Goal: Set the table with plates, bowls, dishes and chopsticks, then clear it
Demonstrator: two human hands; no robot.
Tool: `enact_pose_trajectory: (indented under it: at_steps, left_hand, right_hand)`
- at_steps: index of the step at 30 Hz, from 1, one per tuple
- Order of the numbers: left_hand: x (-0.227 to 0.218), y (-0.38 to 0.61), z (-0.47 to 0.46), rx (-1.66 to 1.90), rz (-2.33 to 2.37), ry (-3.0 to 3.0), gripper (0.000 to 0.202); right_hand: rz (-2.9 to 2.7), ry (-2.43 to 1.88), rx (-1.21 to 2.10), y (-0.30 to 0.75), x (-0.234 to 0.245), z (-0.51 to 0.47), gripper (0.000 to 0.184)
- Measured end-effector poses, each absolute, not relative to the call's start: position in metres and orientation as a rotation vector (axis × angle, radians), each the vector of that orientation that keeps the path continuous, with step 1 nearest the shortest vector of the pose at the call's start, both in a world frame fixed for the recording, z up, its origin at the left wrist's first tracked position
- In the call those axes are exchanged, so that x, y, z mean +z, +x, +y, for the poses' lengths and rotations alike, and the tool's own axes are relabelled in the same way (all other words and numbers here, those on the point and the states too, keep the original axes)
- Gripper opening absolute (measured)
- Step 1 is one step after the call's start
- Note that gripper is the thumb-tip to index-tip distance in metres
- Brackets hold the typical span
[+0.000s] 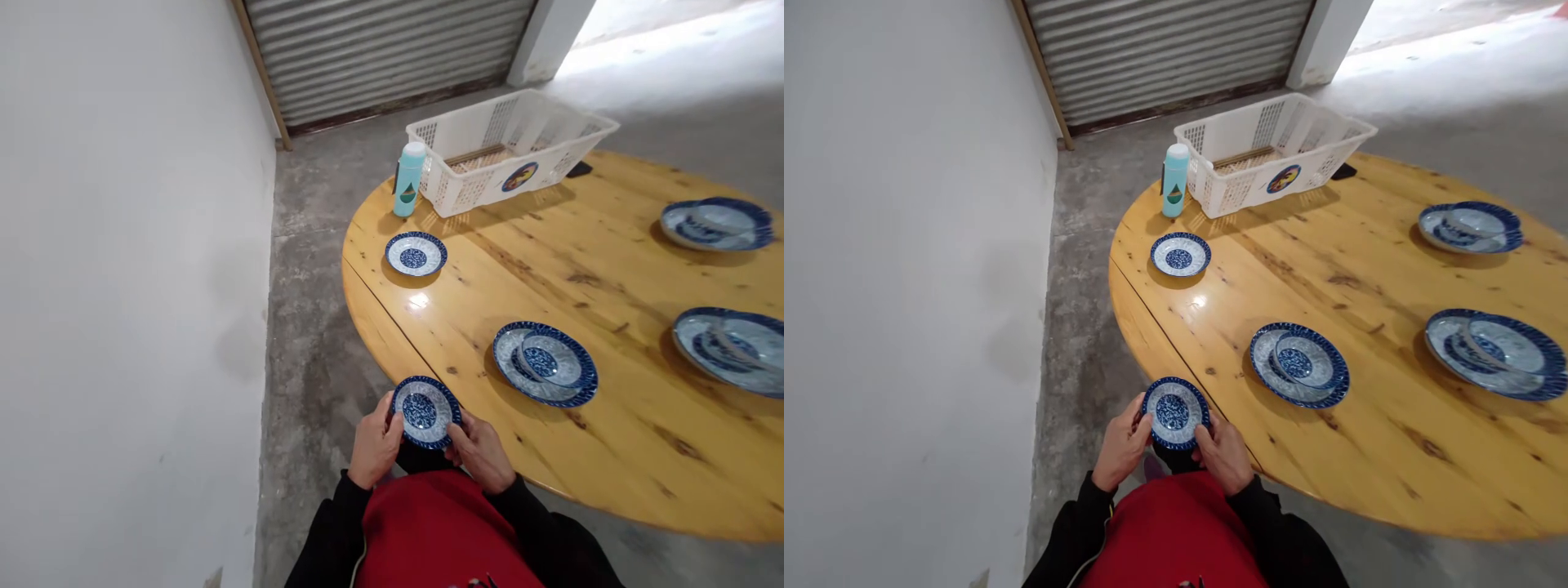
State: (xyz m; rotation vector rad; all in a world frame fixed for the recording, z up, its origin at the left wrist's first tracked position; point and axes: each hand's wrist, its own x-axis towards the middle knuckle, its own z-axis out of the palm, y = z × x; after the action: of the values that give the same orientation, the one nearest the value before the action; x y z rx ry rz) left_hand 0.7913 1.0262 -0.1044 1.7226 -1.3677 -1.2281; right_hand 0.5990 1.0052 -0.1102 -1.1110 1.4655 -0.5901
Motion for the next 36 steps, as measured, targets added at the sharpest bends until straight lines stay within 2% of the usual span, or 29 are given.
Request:
enact_pose_trajectory:
  at_steps: [9, 18, 26, 36]
  left_hand:
    - [-0.087, 0.834, 0.949, -1.285, -1.41, 1.84, 0.054]
    - [-0.073, 0.842, 0.878, -1.203, -1.576, 1.787, 0.05]
    - [-0.067, 0.842, 0.803, -1.212, -1.8, 1.69, 0.045]
    - [-0.056, 0.826, 0.633, -1.011, -2.296, 1.47, 0.044]
  right_hand:
    - [1.472, -1.178, -0.604, 0.638, -0.115, 0.94, 0.021]
    - [1.685, -1.37, -0.707, 0.653, -0.114, 0.885, 0.016]
    - [1.774, -1.184, -0.804, 0.656, -0.11, 0.845, 0.015]
    - [1.911, -0.919, -1.055, 0.658, -0.098, 0.715, 0.009]
